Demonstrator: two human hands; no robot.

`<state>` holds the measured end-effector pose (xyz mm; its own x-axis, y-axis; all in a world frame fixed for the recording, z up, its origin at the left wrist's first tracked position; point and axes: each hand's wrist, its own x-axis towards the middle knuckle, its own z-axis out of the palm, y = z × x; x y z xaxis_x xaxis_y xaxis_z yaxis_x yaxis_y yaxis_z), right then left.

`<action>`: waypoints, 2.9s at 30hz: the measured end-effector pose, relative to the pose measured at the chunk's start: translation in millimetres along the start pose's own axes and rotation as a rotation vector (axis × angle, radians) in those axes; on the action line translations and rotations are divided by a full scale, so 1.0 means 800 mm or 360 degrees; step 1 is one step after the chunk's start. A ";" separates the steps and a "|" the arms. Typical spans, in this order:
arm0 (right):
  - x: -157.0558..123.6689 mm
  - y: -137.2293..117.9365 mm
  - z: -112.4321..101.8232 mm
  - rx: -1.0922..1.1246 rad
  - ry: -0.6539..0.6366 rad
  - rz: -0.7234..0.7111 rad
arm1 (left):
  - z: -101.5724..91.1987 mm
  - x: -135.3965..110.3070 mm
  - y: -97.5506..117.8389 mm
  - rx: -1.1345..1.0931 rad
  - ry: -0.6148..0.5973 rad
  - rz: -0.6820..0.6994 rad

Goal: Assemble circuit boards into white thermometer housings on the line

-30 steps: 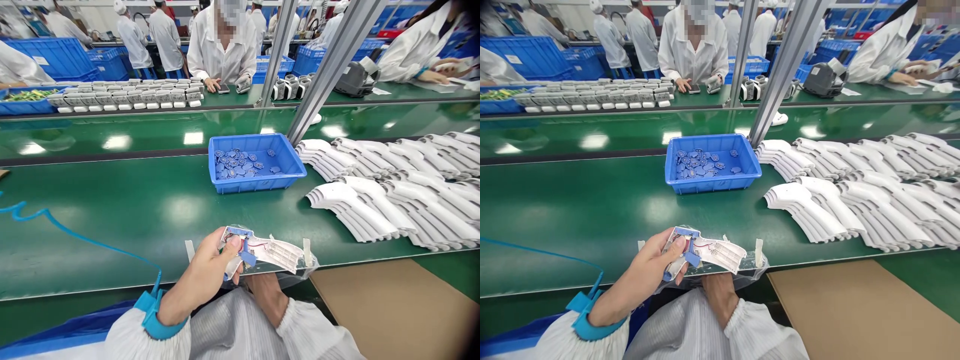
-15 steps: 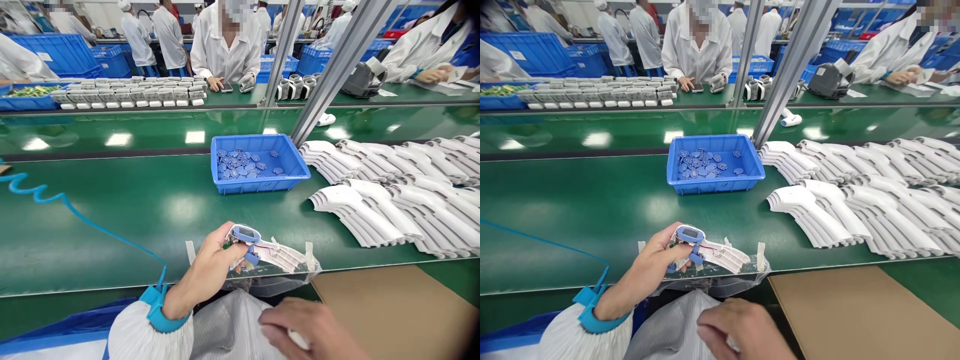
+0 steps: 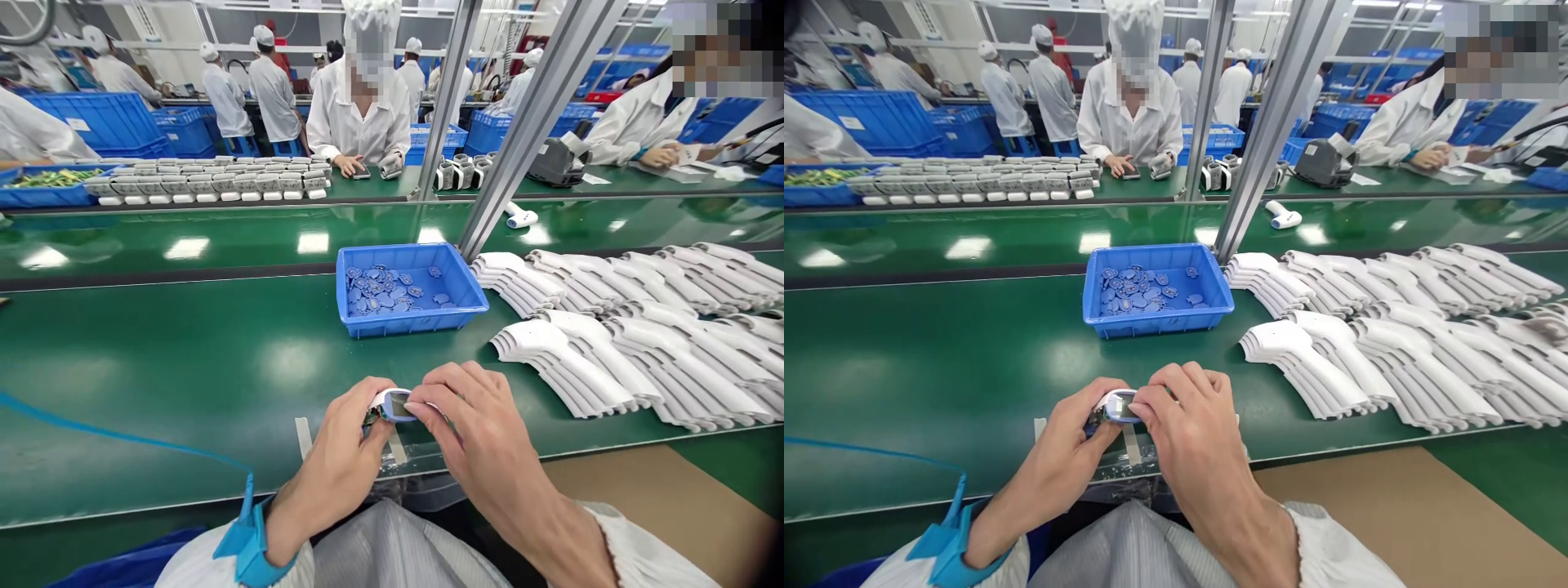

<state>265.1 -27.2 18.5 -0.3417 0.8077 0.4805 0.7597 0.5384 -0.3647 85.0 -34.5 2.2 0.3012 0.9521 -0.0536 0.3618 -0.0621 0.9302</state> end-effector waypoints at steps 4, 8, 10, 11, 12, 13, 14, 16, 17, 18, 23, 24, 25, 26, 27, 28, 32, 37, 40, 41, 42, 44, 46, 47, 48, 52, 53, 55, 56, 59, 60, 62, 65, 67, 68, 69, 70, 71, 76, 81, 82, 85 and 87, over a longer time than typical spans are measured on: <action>0.014 -0.014 -0.016 -0.0275 0.0100 -0.0090 | 0.003 0.009 0.001 0.0136 0.0212 -0.0023; 0.009 0.018 -0.024 -0.0358 0.0134 0.0192 | -0.006 0.029 -0.005 -0.0122 0.0395 -0.0318; -0.012 0.053 -0.014 -0.0531 0.0072 0.0351 | -0.014 0.035 -0.010 -0.0505 0.0306 -0.0490; -0.026 0.071 -0.007 -0.0604 -0.0009 0.0367 | -0.017 0.035 -0.012 -0.0658 0.0255 -0.0535; -0.039 0.087 -0.001 -0.0595 -0.0059 0.0383 | -0.020 0.035 -0.013 -0.0760 0.0213 -0.0553; -0.052 0.100 0.003 -0.0566 -0.0088 0.0415 | -0.022 0.034 -0.014 -0.0811 0.0184 -0.0552; -0.063 0.110 0.003 -0.0543 -0.0098 0.0426 | -0.023 0.032 -0.014 -0.0826 0.0171 -0.0536; -0.077 0.120 -0.011 -0.0600 -0.0012 0.0445 | -0.023 0.029 -0.013 -0.0817 0.0164 -0.0518; -0.080 0.122 -0.023 -0.0699 0.0051 0.0452 | -0.022 0.029 -0.012 -0.0800 0.0158 -0.0525; -0.081 0.124 -0.036 -0.0837 0.0112 0.0472 | -0.020 0.029 -0.010 -0.0773 0.0158 -0.0539; -0.075 0.161 -0.087 -0.1329 0.0038 0.0582 | -0.017 0.030 0.002 -0.0688 0.0084 -0.0578; -0.075 0.173 -0.090 -0.1303 -0.0023 0.0578 | -0.017 0.029 0.004 -0.0689 0.0060 -0.0561; -0.076 0.187 -0.092 -0.1252 -0.0090 0.0568 | -0.017 0.028 0.005 -0.0698 0.0038 -0.0538; -0.076 0.199 -0.092 -0.1199 -0.0145 0.0553 | -0.017 0.028 0.006 -0.0711 0.0020 -0.0512; -0.076 0.211 -0.092 -0.1159 -0.0181 0.0528 | -0.018 0.026 0.005 -0.0734 0.0001 -0.0491; -0.076 0.219 -0.092 -0.1139 -0.0182 0.0487 | -0.018 0.026 0.004 -0.0766 -0.0029 -0.0478; -0.069 0.208 -0.091 -0.1263 0.0226 0.0300 | -0.021 0.025 -0.006 -0.0895 -0.0177 -0.0417; -0.041 0.102 -0.071 -0.1020 0.0279 -0.0026 | -0.024 0.030 -0.008 -0.0935 -0.0176 -0.0337; -0.022 0.043 -0.041 -0.0836 0.0205 -0.0189 | -0.023 0.032 -0.008 -0.0918 -0.0152 -0.0248; -0.016 0.031 -0.031 -0.0780 0.0190 -0.0222 | -0.022 0.032 -0.011 -0.0885 -0.0141 -0.0224; -0.012 0.023 -0.021 -0.0734 0.0178 -0.0255 | -0.021 0.032 -0.014 -0.0831 -0.0128 -0.0213; -0.008 0.016 -0.005 -0.0659 0.0158 -0.0328 | -0.019 0.032 -0.023 -0.0711 -0.0102 -0.0219; -0.006 0.018 0.003 -0.0559 0.0100 -0.0347 | -0.017 0.030 -0.030 -0.0671 -0.0076 -0.0185; -0.004 0.021 0.004 -0.0481 0.0033 -0.0301 | -0.016 0.029 -0.033 -0.0683 -0.0087 -0.0145; -0.003 0.024 0.002 -0.0378 -0.0079 -0.0199 | -0.015 0.027 -0.033 -0.0696 -0.0110 -0.0101; 0.008 0.031 -0.015 0.0410 -0.1045 0.0510 | -0.010 0.016 -0.027 -0.0398 -0.0058 -0.0029; 0.010 0.032 -0.020 0.0633 -0.1232 0.0708 | -0.008 0.013 -0.027 -0.0236 0.0015 -0.0007; 0.013 0.030 -0.025 0.1002 -0.1369 0.0969 | -0.002 0.008 -0.030 0.0092 0.0181 0.0112; 0.014 0.028 -0.026 0.1129 -0.1342 0.1029 | 0.001 0.005 -0.034 0.0226 0.0257 0.0207; 0.012 0.021 -0.025 0.1337 -0.1259 0.0978 | 0.013 -0.001 -0.052 0.0453 0.0453 0.0455; 0.011 0.018 -0.024 0.1338 -0.1240 0.0960 | 0.015 -0.003 -0.057 0.0484 0.0490 0.0482; 0.008 0.015 -0.022 0.1263 -0.1207 0.0913 | 0.017 -0.003 -0.062 0.0496 0.0515 0.0478; 0.000 0.016 -0.020 0.1038 -0.1130 0.0741 | 0.006 -0.002 -0.054 0.0383 0.0403 0.0350; -0.004 0.020 -0.019 0.0918 -0.1099 0.0569 | -0.007 -0.001 -0.042 0.0294 0.0102 0.0174; -0.003 0.022 -0.017 0.0896 -0.1065 0.0505 | -0.013 0.000 -0.035 0.0281 -0.0035 0.0074; -0.001 0.022 -0.014 0.0902 -0.0993 0.0463 | -0.019 0.001 -0.029 0.0287 -0.0125 -0.0012; 0.004 0.020 -0.009 0.0924 -0.0881 0.0443 | -0.023 0.002 -0.023 0.0298 -0.0151 -0.0075; 0.011 0.015 -0.003 0.0939 -0.0735 0.0438 | -0.026 0.003 -0.018 0.0303 -0.0112 -0.0104; 0.063 -0.035 0.044 0.0581 0.0025 0.0365 | -0.032 0.012 -0.001 0.0161 0.0053 0.0078; 0.079 -0.055 0.078 0.0134 0.0293 0.0048 | -0.034 0.013 -0.012 0.0153 -0.0083 0.0110; 0.080 -0.054 0.080 0.0118 0.0318 -0.0009 | -0.033 0.012 -0.017 0.0257 -0.0056 0.0156; 0.081 -0.052 0.079 0.0170 0.0444 -0.0038 | -0.029 0.012 -0.027 0.0613 0.0110 0.0284; 0.082 -0.053 0.076 0.0233 0.0497 0.0095 | -0.028 0.012 -0.027 0.0694 0.0151 0.0280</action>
<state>177.1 17.3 16.9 -0.0960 0.7384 0.6675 0.6782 0.5393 -0.4991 60.1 -17.1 -10.2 0.3167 0.9376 0.1435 0.6549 -0.3256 0.6820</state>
